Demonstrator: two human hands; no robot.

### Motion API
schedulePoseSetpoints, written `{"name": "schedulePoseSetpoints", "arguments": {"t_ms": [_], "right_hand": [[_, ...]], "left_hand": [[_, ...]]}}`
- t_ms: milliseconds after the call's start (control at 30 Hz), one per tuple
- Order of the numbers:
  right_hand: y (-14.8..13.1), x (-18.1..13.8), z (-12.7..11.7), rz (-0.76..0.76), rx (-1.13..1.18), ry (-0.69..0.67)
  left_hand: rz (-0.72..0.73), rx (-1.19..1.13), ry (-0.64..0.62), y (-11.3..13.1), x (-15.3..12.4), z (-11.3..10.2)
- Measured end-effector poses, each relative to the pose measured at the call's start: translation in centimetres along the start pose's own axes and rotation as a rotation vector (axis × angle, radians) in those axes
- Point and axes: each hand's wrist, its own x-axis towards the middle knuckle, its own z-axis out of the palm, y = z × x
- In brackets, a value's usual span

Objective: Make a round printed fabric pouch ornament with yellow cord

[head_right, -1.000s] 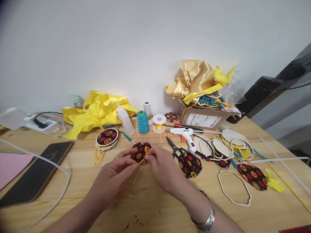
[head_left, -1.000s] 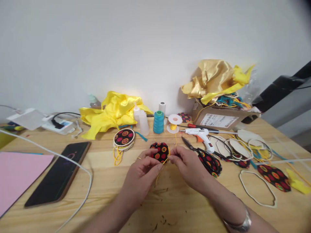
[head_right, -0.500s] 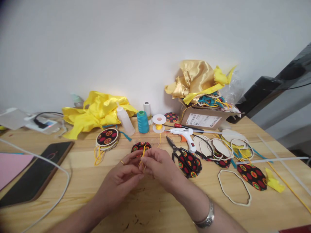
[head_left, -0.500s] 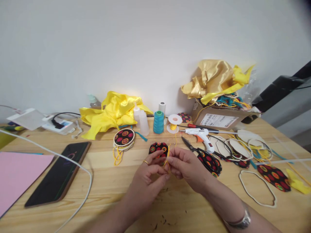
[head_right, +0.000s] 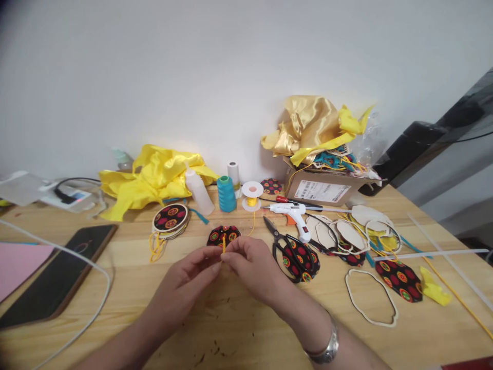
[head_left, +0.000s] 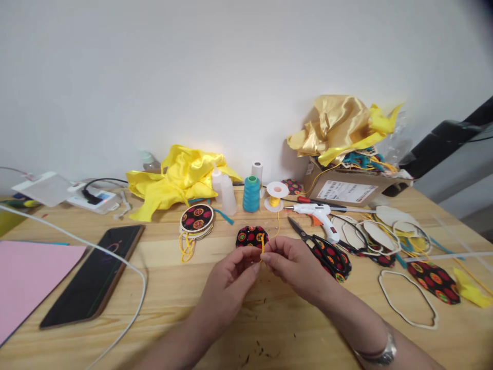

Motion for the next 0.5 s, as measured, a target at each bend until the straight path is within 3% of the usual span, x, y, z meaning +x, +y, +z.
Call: {"name": "schedulePoseSetpoints", "arguments": {"t_ms": [200,500], "right_hand": [[0.12,0.10,-0.08,-0.036,-0.060,0.024],[-0.44,0.06,-0.03,0.042,0.003,0.007]], "left_hand": [[-0.030,0.174,0.017,0.09,0.15,-0.22],[-0.195,-0.036,0.034,-0.02,0.16,-0.16]]}}
